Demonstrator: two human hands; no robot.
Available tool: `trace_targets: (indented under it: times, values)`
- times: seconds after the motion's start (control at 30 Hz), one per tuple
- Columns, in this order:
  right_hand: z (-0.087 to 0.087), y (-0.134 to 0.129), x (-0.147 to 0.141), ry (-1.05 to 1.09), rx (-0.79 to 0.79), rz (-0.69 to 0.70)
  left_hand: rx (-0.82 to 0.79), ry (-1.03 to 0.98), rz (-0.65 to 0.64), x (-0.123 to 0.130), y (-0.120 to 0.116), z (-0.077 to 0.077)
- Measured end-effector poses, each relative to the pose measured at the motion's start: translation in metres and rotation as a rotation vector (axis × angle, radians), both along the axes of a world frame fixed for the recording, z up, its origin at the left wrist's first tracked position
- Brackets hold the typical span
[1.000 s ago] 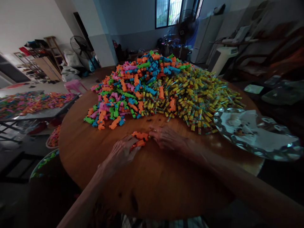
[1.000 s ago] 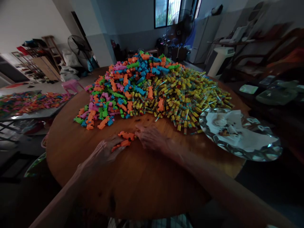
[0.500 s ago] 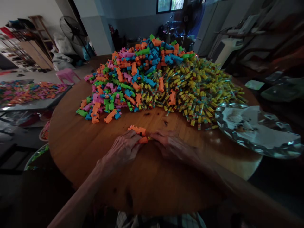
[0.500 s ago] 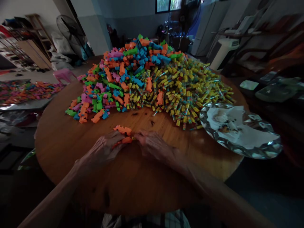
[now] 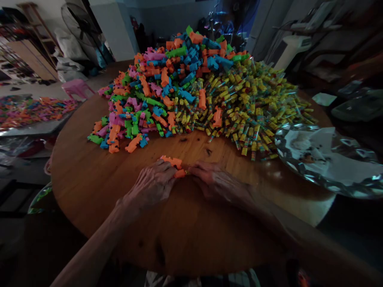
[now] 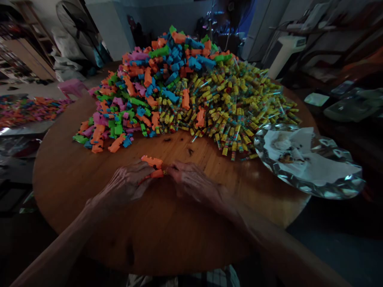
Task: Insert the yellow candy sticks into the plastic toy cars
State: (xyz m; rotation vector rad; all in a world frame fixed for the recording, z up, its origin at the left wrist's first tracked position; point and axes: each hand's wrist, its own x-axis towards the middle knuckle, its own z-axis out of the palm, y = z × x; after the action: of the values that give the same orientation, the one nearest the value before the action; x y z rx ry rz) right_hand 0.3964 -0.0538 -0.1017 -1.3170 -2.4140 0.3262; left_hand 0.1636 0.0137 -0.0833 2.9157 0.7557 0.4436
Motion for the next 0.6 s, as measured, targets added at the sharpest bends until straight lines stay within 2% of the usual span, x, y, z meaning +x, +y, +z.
trace_targets:
  times: [0.17, 0.4, 0.6]
  values:
    - [-0.001, 0.0, -0.002, -0.099, 0.007, -0.003, 0.017, -0.011, -0.049, 0.0, 0.005, -0.001]
    - [-0.018, 0.006, -0.004, -0.134, 0.048, 0.017, -0.029, -0.121, -0.164, -0.001, 0.015, -0.006]
    - [-0.025, 0.003, -0.007, -0.102, 0.087, -0.001, -0.087, -0.162, -0.182, -0.004, 0.015, -0.01]
